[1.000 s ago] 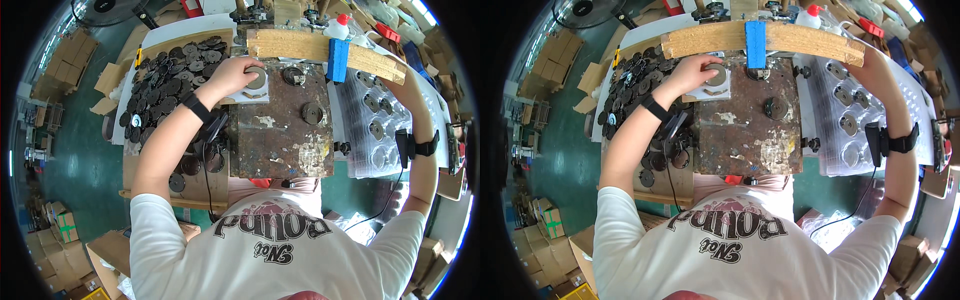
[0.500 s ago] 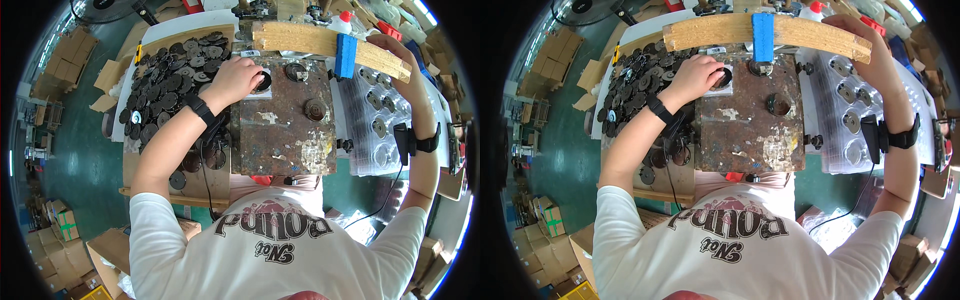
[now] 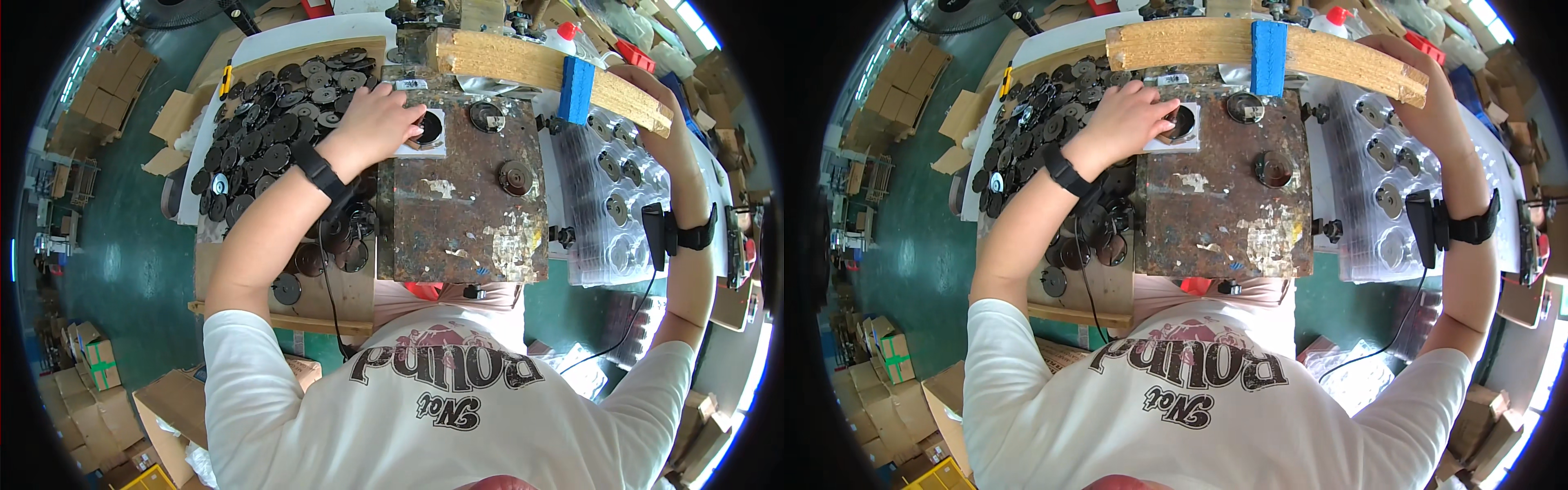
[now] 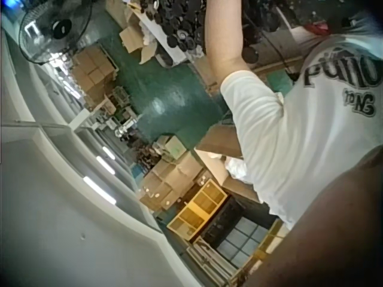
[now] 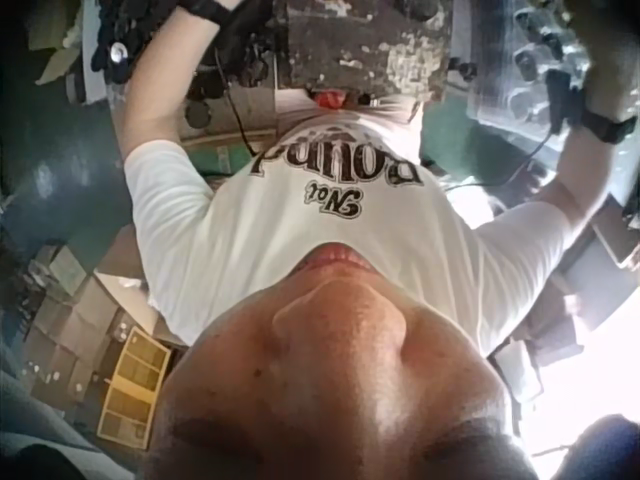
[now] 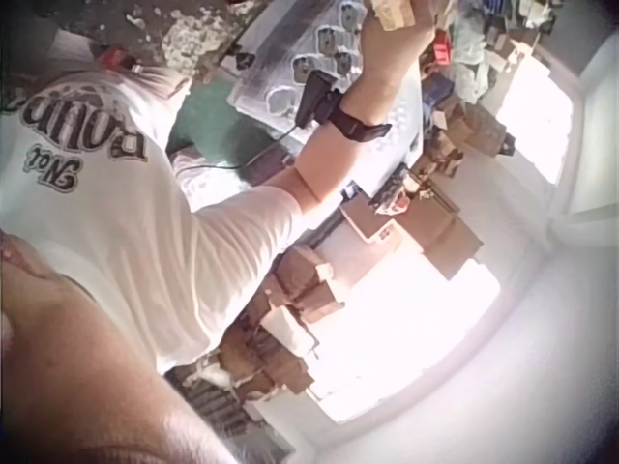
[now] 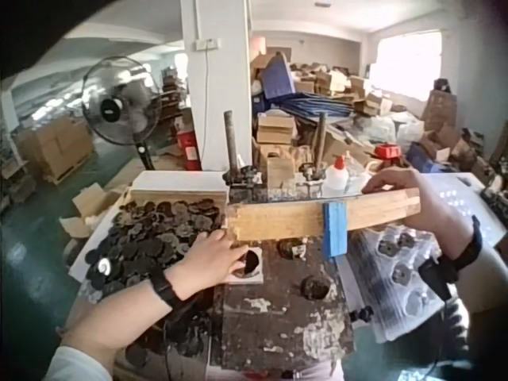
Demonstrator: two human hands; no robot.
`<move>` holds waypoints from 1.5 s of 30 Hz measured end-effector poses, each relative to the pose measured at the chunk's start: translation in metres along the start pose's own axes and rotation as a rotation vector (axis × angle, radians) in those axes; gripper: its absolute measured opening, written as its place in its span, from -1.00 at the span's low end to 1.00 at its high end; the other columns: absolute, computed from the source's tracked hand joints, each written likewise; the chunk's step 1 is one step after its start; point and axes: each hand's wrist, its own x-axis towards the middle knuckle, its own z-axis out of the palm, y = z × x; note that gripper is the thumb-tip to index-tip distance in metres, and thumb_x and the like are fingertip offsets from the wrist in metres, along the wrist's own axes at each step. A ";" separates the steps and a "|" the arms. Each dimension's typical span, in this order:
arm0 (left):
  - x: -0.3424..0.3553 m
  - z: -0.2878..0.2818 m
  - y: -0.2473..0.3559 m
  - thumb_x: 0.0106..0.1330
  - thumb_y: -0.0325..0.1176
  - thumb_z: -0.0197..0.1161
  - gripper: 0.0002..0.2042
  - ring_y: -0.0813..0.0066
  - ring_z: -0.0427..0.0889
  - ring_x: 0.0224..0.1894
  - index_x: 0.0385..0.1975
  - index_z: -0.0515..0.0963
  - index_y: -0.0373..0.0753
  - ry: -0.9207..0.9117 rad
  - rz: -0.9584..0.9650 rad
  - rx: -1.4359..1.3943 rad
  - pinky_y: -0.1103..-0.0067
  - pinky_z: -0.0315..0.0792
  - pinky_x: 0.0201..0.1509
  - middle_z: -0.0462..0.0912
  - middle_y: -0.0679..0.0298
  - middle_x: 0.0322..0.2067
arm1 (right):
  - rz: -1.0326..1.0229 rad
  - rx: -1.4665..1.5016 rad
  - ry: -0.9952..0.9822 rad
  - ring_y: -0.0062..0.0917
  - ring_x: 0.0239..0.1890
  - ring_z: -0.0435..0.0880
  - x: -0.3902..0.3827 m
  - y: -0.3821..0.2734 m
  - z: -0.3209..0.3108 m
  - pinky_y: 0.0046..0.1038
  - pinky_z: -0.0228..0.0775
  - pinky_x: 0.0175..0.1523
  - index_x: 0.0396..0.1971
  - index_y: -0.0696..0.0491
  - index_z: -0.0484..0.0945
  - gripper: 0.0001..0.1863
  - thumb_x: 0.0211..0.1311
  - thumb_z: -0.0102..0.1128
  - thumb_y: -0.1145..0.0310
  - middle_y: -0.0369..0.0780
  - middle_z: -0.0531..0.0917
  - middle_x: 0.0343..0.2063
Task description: Silk screening logos onto small metal plates and cleaning the equipment.
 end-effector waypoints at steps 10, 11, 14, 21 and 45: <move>-0.031 -0.036 -0.004 0.22 -0.23 0.13 -0.55 0.31 0.54 -0.28 0.10 0.29 -0.18 0.036 -0.062 -0.863 0.50 0.41 -0.19 0.59 0.27 -0.34 | 0.087 0.373 -0.406 -0.60 -0.19 0.51 0.015 0.006 0.012 -0.57 0.35 -0.06 -0.11 0.13 0.47 -0.72 0.12 0.09 0.53 -0.23 0.57 -0.26; -0.036 -0.041 0.003 0.23 -0.24 0.12 -0.50 0.31 0.56 -0.31 0.16 0.22 -0.22 -0.002 -0.170 -1.140 0.53 0.42 -0.21 0.60 0.24 -0.36 | 0.147 0.270 -0.453 -0.60 -0.19 0.51 0.023 -0.004 0.017 -0.56 0.36 -0.09 -0.12 0.11 0.47 -0.72 0.12 0.10 0.50 -0.23 0.56 -0.26; -0.052 -0.038 0.029 0.25 -0.24 0.11 -0.43 0.33 0.58 -0.37 0.21 0.08 -0.28 -0.093 -0.277 -1.313 0.56 0.43 -0.26 0.60 0.19 -0.40 | 0.093 0.105 -0.339 -0.56 -0.22 0.51 0.054 -0.029 0.051 -0.54 0.38 -0.14 -0.13 0.08 0.48 -0.70 0.09 0.16 0.42 -0.22 0.55 -0.28; -0.057 -0.021 0.045 0.26 -0.21 0.09 -0.35 0.31 0.58 -0.40 0.25 -0.04 -0.35 -0.289 -0.361 -1.159 0.52 0.43 -0.29 0.59 0.14 -0.42 | -0.117 -0.180 -0.211 -0.32 -0.34 0.53 0.088 -0.031 0.121 -0.41 0.40 -0.20 -0.27 0.09 0.51 -0.72 -0.05 0.24 0.39 -0.19 0.53 -0.43; -0.027 -0.085 0.021 0.32 -0.30 0.03 -0.53 0.54 0.55 -0.36 0.21 0.16 -0.20 0.191 -0.028 -1.272 0.60 0.41 -0.31 0.60 0.22 -0.32 | 0.307 0.226 -0.248 -0.64 -0.35 0.54 0.073 0.085 0.040 -0.56 0.42 -0.28 -0.01 0.13 0.40 -0.61 0.16 0.12 0.34 -0.28 0.56 -0.32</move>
